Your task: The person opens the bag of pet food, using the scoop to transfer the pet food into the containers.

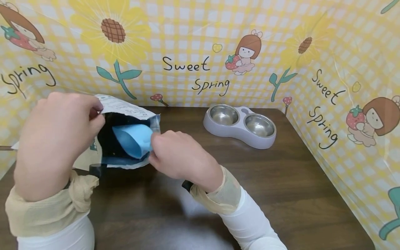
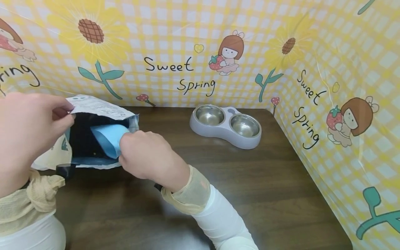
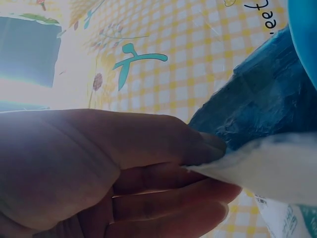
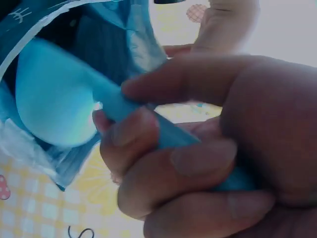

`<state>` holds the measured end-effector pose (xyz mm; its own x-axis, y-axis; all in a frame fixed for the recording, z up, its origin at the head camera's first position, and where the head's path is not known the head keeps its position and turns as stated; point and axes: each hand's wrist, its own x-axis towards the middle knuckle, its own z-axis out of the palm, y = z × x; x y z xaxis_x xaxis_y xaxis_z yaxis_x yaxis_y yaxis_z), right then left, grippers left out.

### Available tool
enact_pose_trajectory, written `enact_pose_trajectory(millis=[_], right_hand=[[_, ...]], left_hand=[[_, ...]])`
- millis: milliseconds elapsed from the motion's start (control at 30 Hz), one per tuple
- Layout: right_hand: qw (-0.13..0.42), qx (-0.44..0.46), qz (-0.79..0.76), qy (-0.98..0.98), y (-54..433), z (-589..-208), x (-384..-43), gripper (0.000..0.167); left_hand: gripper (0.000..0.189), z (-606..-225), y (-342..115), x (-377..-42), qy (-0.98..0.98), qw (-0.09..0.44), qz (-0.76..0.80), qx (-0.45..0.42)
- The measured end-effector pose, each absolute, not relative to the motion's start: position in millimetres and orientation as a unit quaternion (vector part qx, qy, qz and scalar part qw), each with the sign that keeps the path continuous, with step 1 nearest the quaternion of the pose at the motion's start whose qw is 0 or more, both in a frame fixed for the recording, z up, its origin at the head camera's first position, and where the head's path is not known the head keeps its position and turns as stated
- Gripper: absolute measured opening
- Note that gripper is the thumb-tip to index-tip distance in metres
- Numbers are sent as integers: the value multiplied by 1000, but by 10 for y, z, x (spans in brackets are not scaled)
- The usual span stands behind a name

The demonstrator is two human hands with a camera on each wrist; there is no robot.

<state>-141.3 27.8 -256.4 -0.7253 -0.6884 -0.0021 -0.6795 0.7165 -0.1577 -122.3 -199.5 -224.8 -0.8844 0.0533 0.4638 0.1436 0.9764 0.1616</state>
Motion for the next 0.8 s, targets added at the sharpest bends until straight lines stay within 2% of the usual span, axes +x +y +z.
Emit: enact_pose_trajectory(millis=[167,367,633,800], right_hand=[[0,-367,-37,930,193,-2632,-1439,16],[-27,-361,-3,932,19,-2775,-1474,26],[-108,-345,17,932,-83,-2911,-1512,17],[-119,-345,16,931,-111,-2975,-1587,18]], left_hand=[[16,-2248,-1997,-1231,-965,236,-106,-50],[11,-2254,-1989,-1247,-966,230,-111,-42],[13,-2254,-1997,-1258,-967,225,-113,-39],[13,-2259,-2001,-1259,-967,226,-114,-39]])
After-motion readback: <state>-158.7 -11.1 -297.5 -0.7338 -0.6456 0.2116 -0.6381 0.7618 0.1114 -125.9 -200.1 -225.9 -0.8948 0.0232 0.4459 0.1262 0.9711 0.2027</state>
